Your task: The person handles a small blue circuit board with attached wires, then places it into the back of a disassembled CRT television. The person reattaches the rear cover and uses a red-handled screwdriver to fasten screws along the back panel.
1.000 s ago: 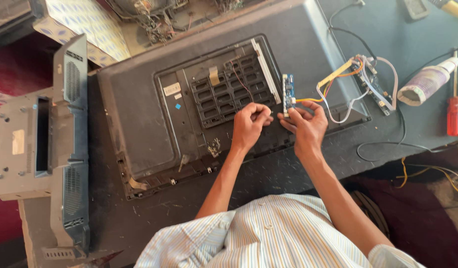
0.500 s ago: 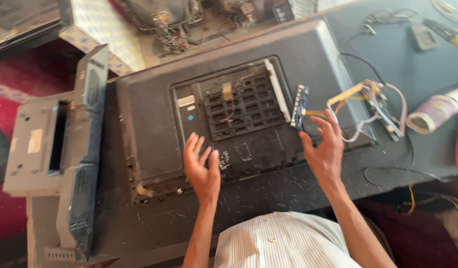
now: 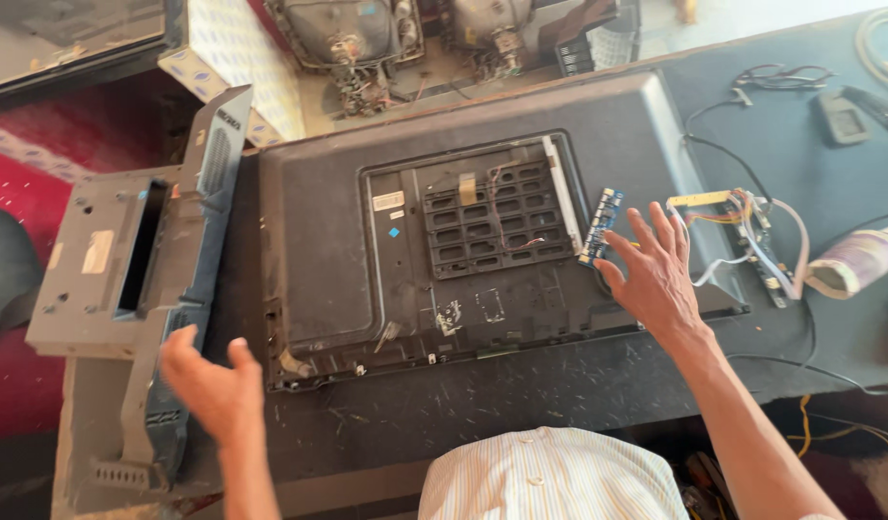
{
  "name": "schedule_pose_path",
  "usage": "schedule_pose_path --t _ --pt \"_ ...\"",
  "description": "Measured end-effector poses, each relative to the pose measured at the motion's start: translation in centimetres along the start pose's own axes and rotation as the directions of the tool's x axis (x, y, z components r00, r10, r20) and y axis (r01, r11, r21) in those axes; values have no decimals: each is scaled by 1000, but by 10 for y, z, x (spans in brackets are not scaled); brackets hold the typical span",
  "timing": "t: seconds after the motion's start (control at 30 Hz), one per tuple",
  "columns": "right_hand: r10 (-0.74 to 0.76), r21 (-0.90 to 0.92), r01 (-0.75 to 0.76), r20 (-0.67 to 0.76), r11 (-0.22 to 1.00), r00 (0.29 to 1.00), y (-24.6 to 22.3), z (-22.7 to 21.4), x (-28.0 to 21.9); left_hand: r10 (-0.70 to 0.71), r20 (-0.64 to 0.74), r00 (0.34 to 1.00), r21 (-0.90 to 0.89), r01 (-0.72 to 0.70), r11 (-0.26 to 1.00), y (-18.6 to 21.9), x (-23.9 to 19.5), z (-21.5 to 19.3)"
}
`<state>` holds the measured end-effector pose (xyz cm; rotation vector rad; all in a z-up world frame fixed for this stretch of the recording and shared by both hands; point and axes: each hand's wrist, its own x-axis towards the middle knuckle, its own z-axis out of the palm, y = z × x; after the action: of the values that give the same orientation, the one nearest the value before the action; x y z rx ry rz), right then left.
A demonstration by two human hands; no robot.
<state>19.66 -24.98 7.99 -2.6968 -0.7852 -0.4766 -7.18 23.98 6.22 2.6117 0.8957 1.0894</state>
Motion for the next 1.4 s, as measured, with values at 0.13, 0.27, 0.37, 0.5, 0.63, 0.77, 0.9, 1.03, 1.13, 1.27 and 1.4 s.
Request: schedule_pose_path --t 0.13,0.27,0.37,0.5,0.63,0.77,0.9,1.03,1.13,1.27,1.4 --pt "47 -160 -43 22 986 999 27 -2 -1 -130 60 990 224 113 968 -76 6 15" --pt "142 -209 -142 -17 968 990 40 -11 -7 -216 103 971 374 163 913 -136 -4 24" --pt "-12 69 13 -19 998 1000 32 -11 -7 -207 117 971 465 130 876 -161 0 31" --pt "-154 -95 159 56 983 986 29 -4 3 -374 206 904 511 227 829 -175 26 31" --pt "-45 -200 57 63 978 997 52 3 11 -508 318 800 558 275 783 -181 46 24" --pt "162 -240 -145 53 960 985 93 15 9 -502 280 818 573 277 771 -181 44 18" --pt "207 -291 -220 -77 931 975 123 25 7 -442 217 871 588 244 771 -185 37 11" --pt "176 -190 -198 -128 962 976 113 26 5 -410 193 891 432 298 851 -186 37 -2" --pt "149 -56 -158 -138 986 979 83 18 4 -365 152 918 363 292 885 -176 43 -16" --pt "146 113 -130 -150 985 978 35 6 8 -332 177 927 189 299 935 -148 48 -50" --pt "177 204 -142 -162 969 971 3 -5 10 -123 87 989 -37 126 991 -105 48 -74"
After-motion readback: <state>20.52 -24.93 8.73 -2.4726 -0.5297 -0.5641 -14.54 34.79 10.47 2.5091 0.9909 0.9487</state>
